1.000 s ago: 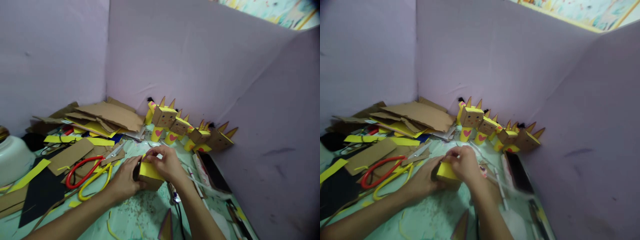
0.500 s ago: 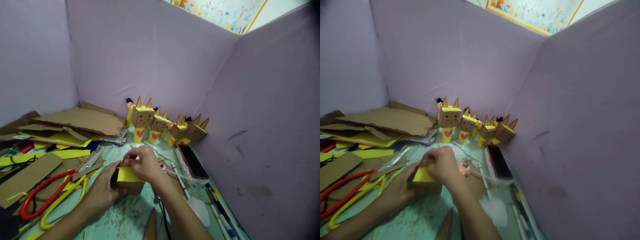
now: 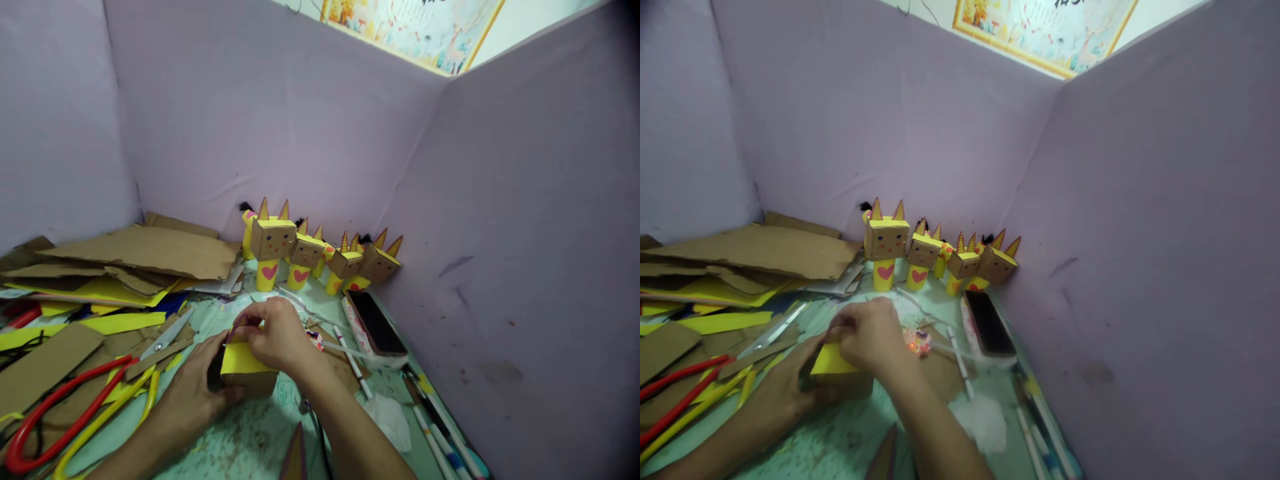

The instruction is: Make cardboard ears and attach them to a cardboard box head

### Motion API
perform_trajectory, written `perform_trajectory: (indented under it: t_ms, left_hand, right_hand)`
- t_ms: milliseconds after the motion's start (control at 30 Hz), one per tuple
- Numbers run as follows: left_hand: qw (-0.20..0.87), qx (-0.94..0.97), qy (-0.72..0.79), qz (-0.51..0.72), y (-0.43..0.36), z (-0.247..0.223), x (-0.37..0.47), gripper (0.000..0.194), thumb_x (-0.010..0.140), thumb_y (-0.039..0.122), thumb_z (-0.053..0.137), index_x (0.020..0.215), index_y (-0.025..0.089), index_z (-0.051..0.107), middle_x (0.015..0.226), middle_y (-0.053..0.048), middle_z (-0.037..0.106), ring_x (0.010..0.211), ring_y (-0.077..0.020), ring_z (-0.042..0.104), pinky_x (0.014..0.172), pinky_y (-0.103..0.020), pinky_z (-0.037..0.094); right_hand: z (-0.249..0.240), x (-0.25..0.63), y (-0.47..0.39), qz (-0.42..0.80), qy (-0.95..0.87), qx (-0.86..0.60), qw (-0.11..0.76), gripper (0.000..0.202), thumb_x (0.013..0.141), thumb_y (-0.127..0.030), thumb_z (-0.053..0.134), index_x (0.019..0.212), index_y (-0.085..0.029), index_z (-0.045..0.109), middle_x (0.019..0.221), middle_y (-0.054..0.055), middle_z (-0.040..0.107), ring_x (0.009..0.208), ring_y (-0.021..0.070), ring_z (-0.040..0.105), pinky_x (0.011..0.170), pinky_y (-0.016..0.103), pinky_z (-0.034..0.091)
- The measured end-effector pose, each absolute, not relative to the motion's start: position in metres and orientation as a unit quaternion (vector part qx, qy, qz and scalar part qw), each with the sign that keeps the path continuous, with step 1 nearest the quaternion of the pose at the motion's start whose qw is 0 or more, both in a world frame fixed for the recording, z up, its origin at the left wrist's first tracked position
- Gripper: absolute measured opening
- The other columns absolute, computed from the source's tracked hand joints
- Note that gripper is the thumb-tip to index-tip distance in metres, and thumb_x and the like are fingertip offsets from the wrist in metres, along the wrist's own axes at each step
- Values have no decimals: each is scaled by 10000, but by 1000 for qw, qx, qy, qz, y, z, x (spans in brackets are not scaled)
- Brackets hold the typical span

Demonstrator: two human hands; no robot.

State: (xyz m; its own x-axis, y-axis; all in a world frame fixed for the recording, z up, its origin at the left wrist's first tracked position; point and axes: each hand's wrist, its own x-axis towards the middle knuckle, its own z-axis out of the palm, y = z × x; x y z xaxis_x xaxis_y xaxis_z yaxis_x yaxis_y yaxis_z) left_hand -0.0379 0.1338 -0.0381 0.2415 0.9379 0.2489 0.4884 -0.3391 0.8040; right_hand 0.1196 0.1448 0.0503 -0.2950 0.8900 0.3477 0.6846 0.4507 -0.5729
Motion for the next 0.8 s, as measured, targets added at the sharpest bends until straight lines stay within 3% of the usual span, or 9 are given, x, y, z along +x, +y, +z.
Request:
perform_trajectory:
  t_ms: [167,567,800]
  left_hand:
    - [296,731,480,384,134,-39,-39,675,600,369,676,1229,222,483,1240,-87,601,1141,-328,532,983,-457,407]
    - [330,711,505,361,127,-15,-34,679,551,359,646,1189,166,515,1215,-136,616,1117,-371,545,959,-512,414]
    - [319,712,499,379,126,-15,-32,633,571,309,625,1192,211,555,1186,-75,640,1114,-367,551,901,-480,477]
  right_hand:
    - [51,119,144,157,-788,-504,317,157,738,-135,655,743,-247,765,691,-15,736,670,137,598,655,215,412]
    - [52,118,145,166,-784,-506,318,161,737,-123,650,745,-238,763,668,-16,723,639,127,609,609,198,420]
    - [51,118,144,161,-782,-507,325,147,728,-128,657,723,-230,763,647,-12,716,638,130,608,594,200,411]
